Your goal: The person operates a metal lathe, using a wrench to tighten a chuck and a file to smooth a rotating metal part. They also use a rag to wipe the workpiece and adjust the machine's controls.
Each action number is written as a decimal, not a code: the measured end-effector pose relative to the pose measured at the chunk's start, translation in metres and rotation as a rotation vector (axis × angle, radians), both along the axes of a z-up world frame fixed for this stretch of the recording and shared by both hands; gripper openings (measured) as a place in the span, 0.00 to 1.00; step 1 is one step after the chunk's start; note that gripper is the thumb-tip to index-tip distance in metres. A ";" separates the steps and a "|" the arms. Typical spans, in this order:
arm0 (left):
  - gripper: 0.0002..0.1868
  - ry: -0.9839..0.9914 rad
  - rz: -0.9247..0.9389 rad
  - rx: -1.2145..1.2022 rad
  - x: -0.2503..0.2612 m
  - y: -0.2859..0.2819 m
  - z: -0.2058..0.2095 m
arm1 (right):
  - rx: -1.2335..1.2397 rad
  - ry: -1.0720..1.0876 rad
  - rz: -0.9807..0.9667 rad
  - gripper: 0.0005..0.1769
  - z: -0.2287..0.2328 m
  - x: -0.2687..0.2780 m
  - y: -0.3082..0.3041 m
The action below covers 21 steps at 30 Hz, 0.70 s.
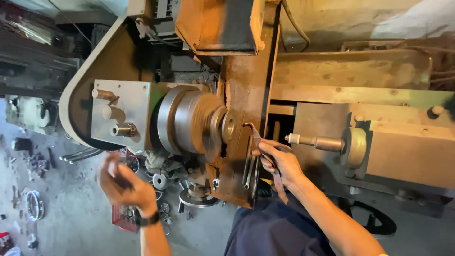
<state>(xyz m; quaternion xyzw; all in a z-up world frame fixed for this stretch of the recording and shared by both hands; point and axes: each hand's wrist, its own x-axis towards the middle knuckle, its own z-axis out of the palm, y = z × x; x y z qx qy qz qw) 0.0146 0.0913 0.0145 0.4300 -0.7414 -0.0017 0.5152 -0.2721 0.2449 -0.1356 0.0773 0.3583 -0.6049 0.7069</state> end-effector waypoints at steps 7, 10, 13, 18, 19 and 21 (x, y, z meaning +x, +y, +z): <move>0.34 -0.048 0.100 -0.022 0.012 -0.085 -0.029 | -0.118 -0.045 0.078 0.16 -0.020 0.001 -0.020; 0.36 -0.086 0.086 0.031 0.004 -0.089 -0.025 | -0.113 -0.013 0.100 0.18 -0.016 0.000 -0.032; 0.40 -0.083 0.004 0.035 -0.005 -0.096 -0.025 | -0.055 0.089 0.151 0.19 -0.006 -0.002 -0.041; 0.41 -0.071 0.053 0.080 0.000 -0.098 -0.029 | -0.030 0.199 0.174 0.17 -0.003 -0.004 -0.053; 0.41 -0.062 0.047 0.093 0.001 -0.099 -0.030 | -0.045 0.242 0.164 0.15 -0.003 -0.004 -0.055; 0.41 -0.083 0.054 0.091 0.003 -0.099 -0.031 | -0.095 0.330 0.141 0.14 -0.016 0.001 -0.058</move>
